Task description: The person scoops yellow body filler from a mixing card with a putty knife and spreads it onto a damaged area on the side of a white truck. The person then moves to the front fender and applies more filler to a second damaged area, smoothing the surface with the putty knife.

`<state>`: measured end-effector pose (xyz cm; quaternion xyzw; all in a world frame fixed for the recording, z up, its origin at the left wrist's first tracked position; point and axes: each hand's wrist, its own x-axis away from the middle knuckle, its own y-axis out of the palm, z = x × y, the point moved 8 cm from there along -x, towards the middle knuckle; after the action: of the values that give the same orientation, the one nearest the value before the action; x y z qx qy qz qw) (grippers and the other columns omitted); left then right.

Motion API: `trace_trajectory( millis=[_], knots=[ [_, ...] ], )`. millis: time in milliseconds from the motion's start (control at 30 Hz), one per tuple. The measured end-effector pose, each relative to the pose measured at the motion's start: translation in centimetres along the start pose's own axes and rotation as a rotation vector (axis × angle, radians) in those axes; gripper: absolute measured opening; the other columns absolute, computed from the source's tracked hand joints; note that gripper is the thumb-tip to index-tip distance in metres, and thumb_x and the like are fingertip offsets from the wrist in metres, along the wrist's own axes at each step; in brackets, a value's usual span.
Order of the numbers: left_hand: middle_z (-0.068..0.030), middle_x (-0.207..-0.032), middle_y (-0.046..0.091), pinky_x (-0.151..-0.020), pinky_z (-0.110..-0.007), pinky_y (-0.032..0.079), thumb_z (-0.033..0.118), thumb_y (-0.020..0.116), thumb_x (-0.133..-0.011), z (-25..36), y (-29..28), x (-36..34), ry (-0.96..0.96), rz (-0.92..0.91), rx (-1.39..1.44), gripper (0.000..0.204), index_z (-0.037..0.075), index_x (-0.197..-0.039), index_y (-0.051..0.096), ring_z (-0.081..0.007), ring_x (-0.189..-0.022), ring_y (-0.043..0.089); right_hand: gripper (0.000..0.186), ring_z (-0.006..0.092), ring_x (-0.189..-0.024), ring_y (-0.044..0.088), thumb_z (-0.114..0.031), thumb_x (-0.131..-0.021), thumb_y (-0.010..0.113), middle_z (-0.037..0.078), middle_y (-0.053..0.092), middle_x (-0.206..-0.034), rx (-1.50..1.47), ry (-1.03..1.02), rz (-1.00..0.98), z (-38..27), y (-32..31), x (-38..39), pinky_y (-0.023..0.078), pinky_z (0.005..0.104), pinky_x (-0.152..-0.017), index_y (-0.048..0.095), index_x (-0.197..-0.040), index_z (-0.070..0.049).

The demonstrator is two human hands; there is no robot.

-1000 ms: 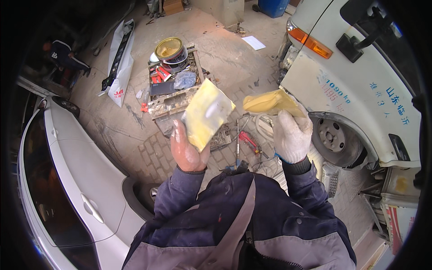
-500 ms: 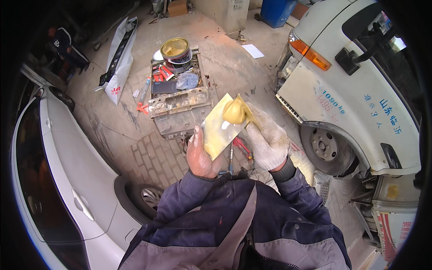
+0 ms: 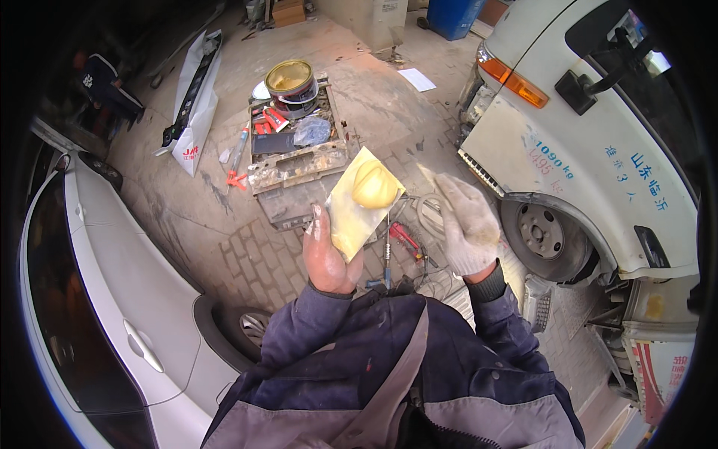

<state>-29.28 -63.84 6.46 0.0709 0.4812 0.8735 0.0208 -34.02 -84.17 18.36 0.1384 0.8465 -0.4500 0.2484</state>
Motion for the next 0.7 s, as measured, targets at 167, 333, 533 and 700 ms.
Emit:
trace_trajectory(
  millis=[167,333,533,700],
  knots=[
    [-0.0149,-0.132,0.067,-0.100,-0.042,0.055,0.039,0.050,-0.113,-1.3,-0.3,0.4,-0.031,0.035,-0.353,0.049,-0.004,-0.137,0.057,-0.0271,-0.120,0.068,0.034,0.0362,-0.106,0.067,-0.007,-0.076,0.070,0.016,0.069,-0.114,0.053,-0.283,-0.042,-3.4,-0.3,0.2,0.053,0.0478,-0.095,0.075,-0.110,-0.007],
    [-0.0134,-0.130,0.068,-0.096,-0.041,0.055,0.039,0.050,-0.113,-2.2,-0.7,-1.6,0.042,0.136,-0.321,0.048,-0.003,-0.135,0.059,-0.0260,-0.116,0.068,0.031,0.0353,-0.105,0.069,-0.010,-0.074,0.069,0.014,0.070,-0.110,-0.071,-0.226,-0.121,-0.7,3.2,1.8,0.054,0.0475,-0.091,0.075,-0.104,-0.008],
    [-0.0138,-0.135,0.066,-0.102,-0.039,0.052,0.036,0.050,-0.113,-0.3,-0.5,-8.4,0.216,0.200,-0.296,0.047,-0.004,-0.138,0.056,-0.0264,-0.122,0.066,0.030,0.0359,-0.111,0.070,-0.004,-0.094,0.062,0.018,0.073,-0.118,-0.719,0.660,0.154,16.9,5.6,8.1,0.054,0.0403,-0.100,0.074,-0.121,-0.007],
    [-0.0133,-0.144,0.063,-0.108,-0.046,0.049,0.040,0.048,-0.113,-4.4,3.4,-13.6,0.115,-0.006,-0.238,0.052,0.000,-0.146,0.053,-0.0297,-0.128,0.063,0.042,0.0314,-0.126,0.064,-0.006,-0.100,0.054,0.012,0.068,-0.133,-2.024,0.910,0.515,31.4,7.2,11.7,0.048,0.0477,-0.113,0.056,-0.142,-0.001]
  ],
)
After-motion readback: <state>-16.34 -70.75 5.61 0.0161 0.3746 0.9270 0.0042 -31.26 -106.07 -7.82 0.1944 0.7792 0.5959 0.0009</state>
